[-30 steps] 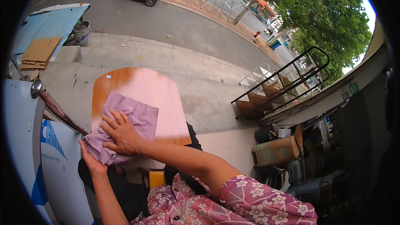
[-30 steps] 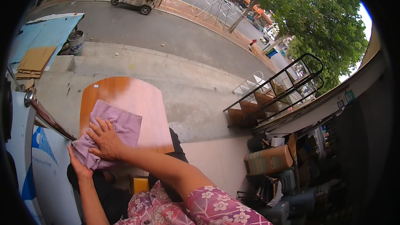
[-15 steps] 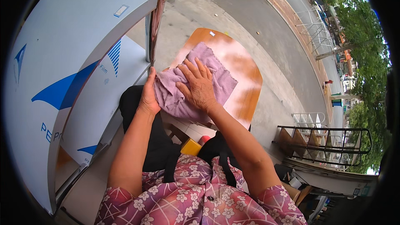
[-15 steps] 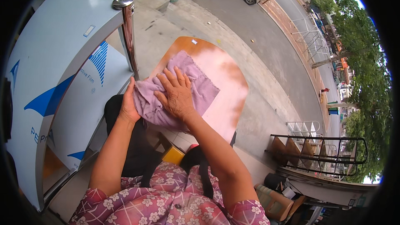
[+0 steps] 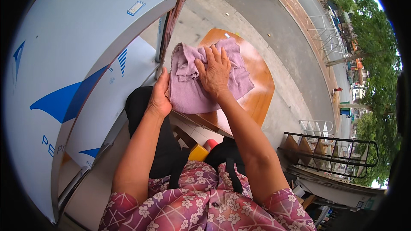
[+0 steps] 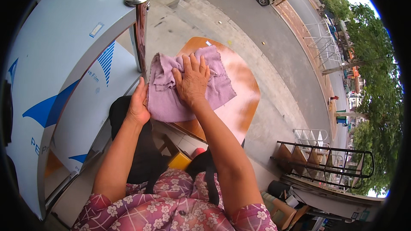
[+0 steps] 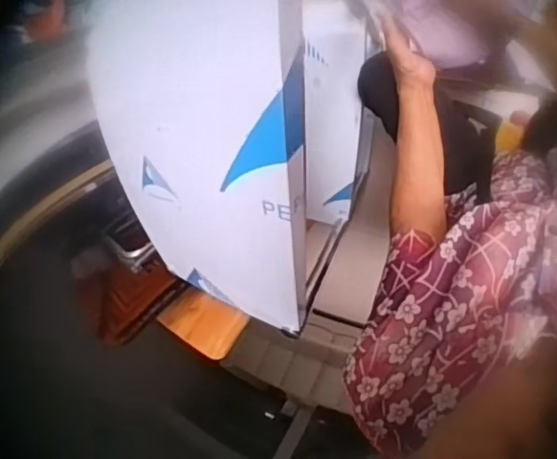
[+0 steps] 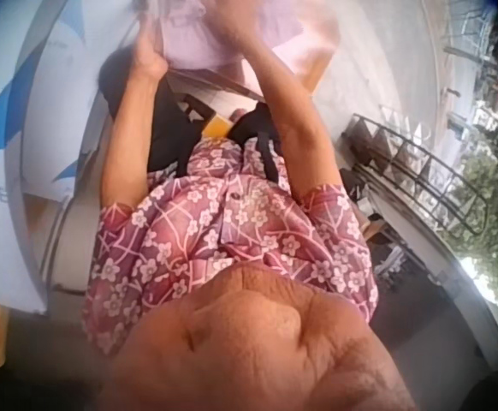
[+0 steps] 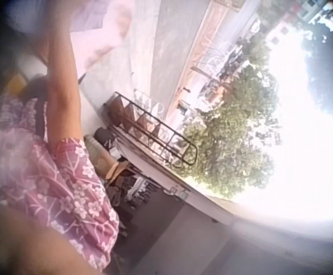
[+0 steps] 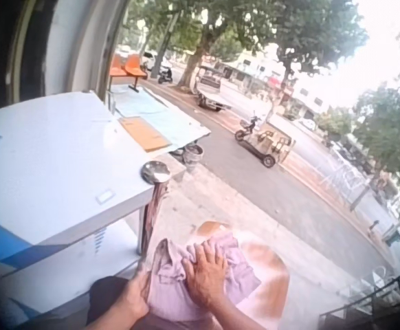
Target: The person wipes a wooden tabletop with a purple cloth, moving the cloth back and forth across the surface. They then flip the table over and wipe the underside and edges before setting it back down.
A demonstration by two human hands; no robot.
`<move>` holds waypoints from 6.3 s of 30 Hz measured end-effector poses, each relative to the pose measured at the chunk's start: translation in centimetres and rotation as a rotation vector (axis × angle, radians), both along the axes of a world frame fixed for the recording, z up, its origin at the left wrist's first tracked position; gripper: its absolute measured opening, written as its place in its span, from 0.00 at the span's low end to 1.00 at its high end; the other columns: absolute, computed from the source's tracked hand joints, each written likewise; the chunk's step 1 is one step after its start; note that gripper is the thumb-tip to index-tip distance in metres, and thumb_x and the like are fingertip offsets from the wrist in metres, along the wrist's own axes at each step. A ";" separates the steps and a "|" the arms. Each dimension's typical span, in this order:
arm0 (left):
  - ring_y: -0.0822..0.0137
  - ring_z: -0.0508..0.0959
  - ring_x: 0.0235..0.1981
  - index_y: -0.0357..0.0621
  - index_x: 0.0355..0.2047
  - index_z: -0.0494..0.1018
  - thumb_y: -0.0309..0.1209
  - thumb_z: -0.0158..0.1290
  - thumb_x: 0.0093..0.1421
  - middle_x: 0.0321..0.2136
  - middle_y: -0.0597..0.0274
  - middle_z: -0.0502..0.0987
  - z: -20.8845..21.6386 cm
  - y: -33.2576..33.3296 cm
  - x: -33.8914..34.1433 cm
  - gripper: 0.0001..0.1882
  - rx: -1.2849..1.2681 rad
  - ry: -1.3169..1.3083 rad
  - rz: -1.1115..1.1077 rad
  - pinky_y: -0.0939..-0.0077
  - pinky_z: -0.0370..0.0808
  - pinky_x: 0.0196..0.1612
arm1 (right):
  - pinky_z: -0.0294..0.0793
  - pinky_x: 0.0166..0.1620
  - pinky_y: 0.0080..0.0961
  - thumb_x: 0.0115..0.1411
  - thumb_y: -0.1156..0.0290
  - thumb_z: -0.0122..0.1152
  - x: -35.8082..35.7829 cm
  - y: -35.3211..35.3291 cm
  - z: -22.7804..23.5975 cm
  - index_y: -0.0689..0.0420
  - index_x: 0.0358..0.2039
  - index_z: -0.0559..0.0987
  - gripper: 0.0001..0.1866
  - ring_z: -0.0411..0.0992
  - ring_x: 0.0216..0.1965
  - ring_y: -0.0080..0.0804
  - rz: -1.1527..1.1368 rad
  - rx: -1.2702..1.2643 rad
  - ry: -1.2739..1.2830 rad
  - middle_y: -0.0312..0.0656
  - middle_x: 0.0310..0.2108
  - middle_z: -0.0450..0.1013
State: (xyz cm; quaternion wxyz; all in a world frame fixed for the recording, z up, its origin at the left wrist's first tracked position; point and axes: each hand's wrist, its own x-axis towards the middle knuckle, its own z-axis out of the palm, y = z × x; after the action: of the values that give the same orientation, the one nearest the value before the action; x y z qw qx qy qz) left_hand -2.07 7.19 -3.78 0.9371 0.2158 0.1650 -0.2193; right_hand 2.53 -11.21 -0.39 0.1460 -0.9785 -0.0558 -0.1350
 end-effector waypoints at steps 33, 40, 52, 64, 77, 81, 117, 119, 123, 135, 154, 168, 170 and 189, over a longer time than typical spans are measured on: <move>0.57 0.80 0.54 0.35 0.49 0.78 0.41 0.57 0.70 0.51 0.48 0.81 2.3 2.0 -4.5 0.20 1.037 -0.430 0.042 0.65 0.74 0.58 | 0.46 0.73 0.57 0.67 0.49 0.59 -1.8 0.4 -0.3 0.49 0.65 0.73 0.30 0.51 0.74 0.57 0.060 -0.022 -0.020 0.46 0.70 0.64; 0.47 0.70 0.65 0.42 0.55 0.76 0.40 0.56 0.68 0.60 0.47 0.75 0.2 10.4 1.9 0.21 2.036 -0.773 0.326 0.50 0.63 0.66 | 0.45 0.73 0.58 0.68 0.51 0.58 -1.1 -0.4 0.1 0.50 0.66 0.72 0.30 0.51 0.74 0.56 0.038 -0.007 -0.010 0.46 0.71 0.63; 0.56 0.49 0.77 0.56 0.75 0.56 0.53 0.47 0.72 0.76 0.52 0.53 -3.2 12.9 5.4 0.35 2.312 -0.421 -0.362 0.56 0.44 0.75 | 0.44 0.74 0.57 0.68 0.48 0.56 2.8 -1.0 0.1 0.50 0.66 0.72 0.31 0.49 0.75 0.55 -0.063 -0.016 0.016 0.46 0.71 0.62; 0.57 0.55 0.74 0.54 0.73 0.60 0.53 0.51 0.70 0.72 0.54 0.60 -3.1 11.8 5.1 0.36 2.365 -0.353 -0.351 0.55 0.49 0.73 | 0.42 0.74 0.59 0.68 0.46 0.56 6.8 -0.1 -0.2 0.48 0.67 0.71 0.31 0.48 0.75 0.56 -0.140 -0.022 0.018 0.46 0.72 0.60; 0.56 0.54 0.75 0.54 0.73 0.61 0.52 0.52 0.70 0.74 0.53 0.58 -3.4 12.0 5.2 0.35 2.386 -0.348 -0.363 0.55 0.48 0.74 | 0.46 0.73 0.59 0.67 0.47 0.58 5.6 0.0 -0.6 0.49 0.63 0.74 0.29 0.52 0.74 0.55 0.049 -0.030 -0.067 0.46 0.70 0.63; 0.55 0.56 0.75 0.54 0.72 0.61 0.52 0.52 0.70 0.73 0.52 0.59 -2.8 12.1 5.2 0.35 2.400 -0.342 -0.375 0.54 0.50 0.73 | 0.47 0.73 0.59 0.66 0.47 0.59 4.6 0.2 -0.2 0.49 0.63 0.74 0.30 0.52 0.74 0.55 0.218 -0.002 -0.067 0.45 0.69 0.64; 0.56 0.56 0.74 0.53 0.72 0.61 0.52 0.52 0.69 0.72 0.53 0.60 -3.1 12.5 5.2 0.36 2.400 -0.363 -0.351 0.54 0.50 0.72 | 0.46 0.73 0.56 0.67 0.46 0.58 6.1 -3.7 -0.9 0.51 0.68 0.69 0.35 0.50 0.74 0.58 -0.063 -0.055 -0.034 0.50 0.72 0.60; 0.56 0.56 0.74 0.53 0.72 0.61 0.52 0.52 0.69 0.73 0.53 0.59 -2.5 11.8 5.4 0.36 2.358 -0.341 -0.381 0.54 0.50 0.73 | 0.45 0.73 0.56 0.67 0.45 0.57 7.7 -6.6 -1.5 0.51 0.69 0.69 0.35 0.50 0.75 0.59 -0.292 -0.095 -0.032 0.50 0.72 0.60; 0.56 0.55 0.75 0.54 0.73 0.61 0.52 0.52 0.69 0.73 0.53 0.58 -2.4 12.0 5.3 0.36 2.358 -0.305 -0.404 0.53 0.50 0.73 | 0.46 0.73 0.56 0.67 0.43 0.57 7.1 -6.6 -1.7 0.50 0.69 0.69 0.36 0.50 0.75 0.56 -0.117 -0.084 -0.016 0.48 0.73 0.59; 0.56 0.55 0.75 0.55 0.73 0.60 0.52 0.52 0.70 0.74 0.53 0.58 -3.0 12.3 5.4 0.36 2.387 -0.378 -0.373 0.54 0.50 0.73 | 0.48 0.74 0.52 0.68 0.40 0.54 7.5 -13.1 -2.3 0.48 0.70 0.68 0.37 0.50 0.75 0.54 -0.132 -0.158 -0.002 0.48 0.72 0.60; 0.57 0.54 0.76 0.57 0.74 0.59 0.52 0.51 0.71 0.74 0.54 0.58 -4.5 12.4 5.3 0.35 2.530 -0.502 -0.236 0.56 0.49 0.73 | 0.48 0.73 0.54 0.69 0.44 0.53 6.8 -14.4 -1.7 0.49 0.70 0.68 0.35 0.50 0.75 0.56 -0.284 -0.155 0.042 0.48 0.73 0.59; 0.57 0.54 0.76 0.56 0.73 0.59 0.52 0.51 0.71 0.74 0.55 0.58 -3.6 12.3 5.2 0.35 2.493 -0.454 -0.269 0.56 0.50 0.73 | 0.47 0.74 0.52 0.68 0.43 0.55 7.6 -11.8 -1.1 0.48 0.69 0.69 0.34 0.51 0.75 0.57 0.138 -0.085 0.007 0.46 0.73 0.60; 0.57 0.54 0.76 0.56 0.73 0.60 0.51 0.51 0.71 0.74 0.54 0.58 -3.5 12.3 5.2 0.35 2.481 -0.450 -0.280 0.55 0.50 0.73 | 0.47 0.74 0.52 0.68 0.43 0.54 8.1 -12.8 -1.2 0.47 0.69 0.69 0.34 0.51 0.75 0.57 0.045 -0.062 0.015 0.45 0.73 0.61; 0.58 0.54 0.76 0.58 0.74 0.59 0.53 0.51 0.71 0.74 0.55 0.57 -4.1 12.5 5.3 0.35 2.551 -0.453 -0.275 0.55 0.50 0.74 | 0.46 0.73 0.55 0.69 0.48 0.57 -0.1 -19.2 -1.7 0.50 0.71 0.66 0.35 0.49 0.76 0.56 -0.083 -0.194 0.052 0.46 0.74 0.58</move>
State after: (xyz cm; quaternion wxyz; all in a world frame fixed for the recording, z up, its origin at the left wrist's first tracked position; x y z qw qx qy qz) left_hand 3.19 19.67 -7.93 0.0497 0.9954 0.0718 0.0383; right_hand 2.47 -30.42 -2.09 0.0460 -0.9926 -0.0243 -0.1096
